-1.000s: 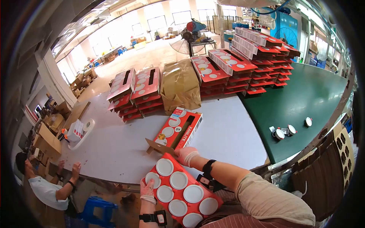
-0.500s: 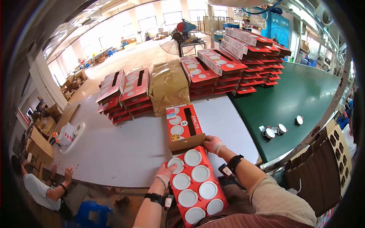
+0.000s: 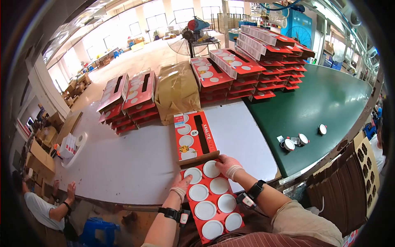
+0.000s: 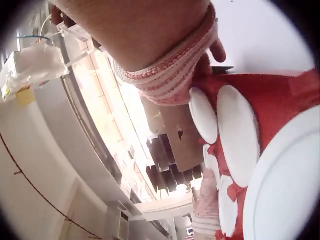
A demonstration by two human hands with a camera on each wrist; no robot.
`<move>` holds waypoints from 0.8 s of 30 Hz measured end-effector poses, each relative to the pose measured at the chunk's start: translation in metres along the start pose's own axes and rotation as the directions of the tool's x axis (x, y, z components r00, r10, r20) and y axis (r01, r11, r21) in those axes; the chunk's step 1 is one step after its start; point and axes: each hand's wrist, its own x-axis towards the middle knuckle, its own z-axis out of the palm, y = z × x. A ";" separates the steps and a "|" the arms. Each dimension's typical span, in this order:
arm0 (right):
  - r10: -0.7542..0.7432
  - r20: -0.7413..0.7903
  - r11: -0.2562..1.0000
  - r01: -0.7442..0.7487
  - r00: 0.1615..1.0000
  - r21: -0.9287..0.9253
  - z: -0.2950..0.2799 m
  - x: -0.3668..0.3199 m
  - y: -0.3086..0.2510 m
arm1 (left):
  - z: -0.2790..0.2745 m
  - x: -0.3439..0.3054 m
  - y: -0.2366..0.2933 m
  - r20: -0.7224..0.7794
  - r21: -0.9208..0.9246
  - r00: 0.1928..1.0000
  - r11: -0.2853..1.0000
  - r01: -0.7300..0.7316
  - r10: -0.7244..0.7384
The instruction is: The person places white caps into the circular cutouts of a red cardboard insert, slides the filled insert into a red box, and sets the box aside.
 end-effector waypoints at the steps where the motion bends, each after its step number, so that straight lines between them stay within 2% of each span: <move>1: -0.002 0.000 1.000 0.002 1.000 0.002 -0.004 -0.001 -0.006 | 0.000 0.000 0.002 0.012 -0.020 1.000 1.000 -0.001 0.001; 2: 0.022 -0.002 0.994 -0.022 1.000 -0.111 -0.006 -0.002 -0.012 | -0.001 0.006 -0.003 0.011 -0.018 1.000 1.000 0.000 0.000; 3: 0.048 -0.001 0.974 -0.047 0.999 -0.223 -0.006 -0.002 -0.014 | -0.002 0.013 -0.011 -0.013 0.067 0.997 0.995 -0.072 0.073; 4: 0.051 0.009 0.974 -0.048 0.999 -0.222 -0.004 -0.003 -0.014 | -0.005 0.017 -0.022 -0.032 0.153 0.989 0.979 -0.137 0.144; 5: 0.052 -0.020 0.974 -0.055 0.998 -0.219 -0.002 -0.003 -0.013 | -0.005 0.014 -0.019 -0.036 0.153 0.990 0.980 -0.129 0.136; 7: 0.047 -0.045 0.974 -0.056 0.998 -0.220 0.000 -0.001 -0.011 | 0.000 0.007 0.003 -0.040 0.286 0.999 0.958 -0.009 0.021; 8: 0.045 -0.079 0.976 -0.061 0.996 -0.211 0.002 -0.001 -0.010 | 0.002 0.006 0.012 -0.045 0.283 0.999 0.959 -0.005 0.019; 10: 0.044 -0.105 0.977 -0.065 0.993 -0.203 0.007 -0.002 -0.009 | 0.003 0.002 0.024 -0.104 0.481 0.987 0.862 0.161 -0.126; 12: 0.045 -0.190 0.969 -0.089 0.981 -0.229 0.012 -0.003 -0.010 | 0.007 0.001 0.029 -0.125 0.513 0.984 0.841 0.172 -0.126; 14: 0.074 -0.197 0.967 -0.119 0.978 -0.224 0.012 -0.005 -0.014 | 0.005 0.005 0.025 -0.140 0.547 0.982 0.817 0.183 -0.126; 16: 0.102 -0.205 0.963 -0.148 0.973 -0.224 0.009 -0.010 -0.016 | -0.003 0.015 0.014 -0.059 0.657 0.969 0.722 0.217 -0.239; 17: 0.066 -0.208 0.964 -0.116 0.976 -0.238 0.007 -0.012 -0.017 | -0.001 0.010 0.022 -0.059 0.656 0.968 0.722 0.221 -0.242; 19: 0.030 -0.203 0.963 -0.082 0.979 -0.255 0.008 -0.010 -0.012 | 0.005 -0.006 0.046 -0.039 0.681 0.937 0.677 0.279 -0.347; 20: 0.017 -0.212 0.965 -0.072 0.977 -0.252 0.010 -0.006 -0.007 | 0.004 -0.004 0.039 -0.041 0.679 0.935 0.677 0.284 -0.352; 22: 0.009 -0.220 0.967 -0.065 0.975 -0.248 0.013 -0.003 -0.003 | 0.000 0.004 0.011 0.029 0.488 0.956 0.838 0.243 -0.293; 24: -0.022 -0.213 0.959 -0.039 0.977 -0.280 0.013 -0.003 -0.001 | -0.003 0.017 -0.015 0.023 0.491 0.963 0.842 0.224 -0.269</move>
